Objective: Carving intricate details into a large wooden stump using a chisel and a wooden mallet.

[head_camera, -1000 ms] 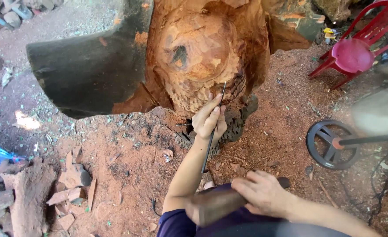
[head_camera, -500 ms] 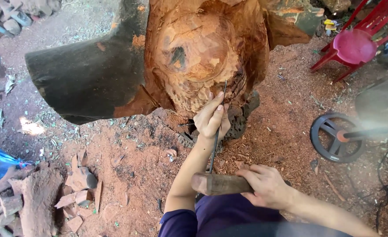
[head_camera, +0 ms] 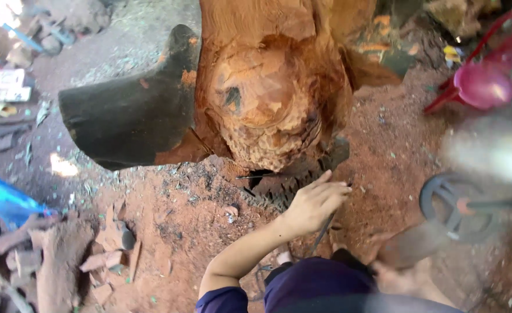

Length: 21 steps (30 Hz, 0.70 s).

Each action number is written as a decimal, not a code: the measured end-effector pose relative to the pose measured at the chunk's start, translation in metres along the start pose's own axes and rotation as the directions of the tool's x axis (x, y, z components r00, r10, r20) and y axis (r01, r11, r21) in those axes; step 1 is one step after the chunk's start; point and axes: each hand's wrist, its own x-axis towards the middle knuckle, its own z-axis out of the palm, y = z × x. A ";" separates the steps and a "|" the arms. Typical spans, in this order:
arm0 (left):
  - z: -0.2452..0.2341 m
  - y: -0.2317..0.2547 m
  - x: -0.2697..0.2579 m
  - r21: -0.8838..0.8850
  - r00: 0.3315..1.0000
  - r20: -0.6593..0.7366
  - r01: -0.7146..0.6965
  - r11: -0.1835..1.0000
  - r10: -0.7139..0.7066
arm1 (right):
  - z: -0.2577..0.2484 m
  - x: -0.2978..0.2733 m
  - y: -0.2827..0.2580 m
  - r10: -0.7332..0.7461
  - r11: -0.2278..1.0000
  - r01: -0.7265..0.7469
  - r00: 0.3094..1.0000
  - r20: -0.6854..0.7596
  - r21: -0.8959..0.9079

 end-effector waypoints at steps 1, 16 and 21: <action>0.009 -0.002 0.005 -0.062 0.989 0.050 0.141 0.988 -0.138 | 0.040 -0.008 -0.014 -0.453 0.772 0.433 0.888 0.074 -0.465; 0.035 -0.021 0.121 0.511 0.985 -0.175 0.086 0.855 0.005 | 0.086 0.004 -0.175 -0.631 0.102 0.761 0.547 0.550 -0.640; 0.018 -0.040 0.127 0.606 0.952 -0.289 0.101 0.789 0.100 | 0.096 0.013 -0.167 -0.498 0.121 0.795 0.567 0.656 -0.595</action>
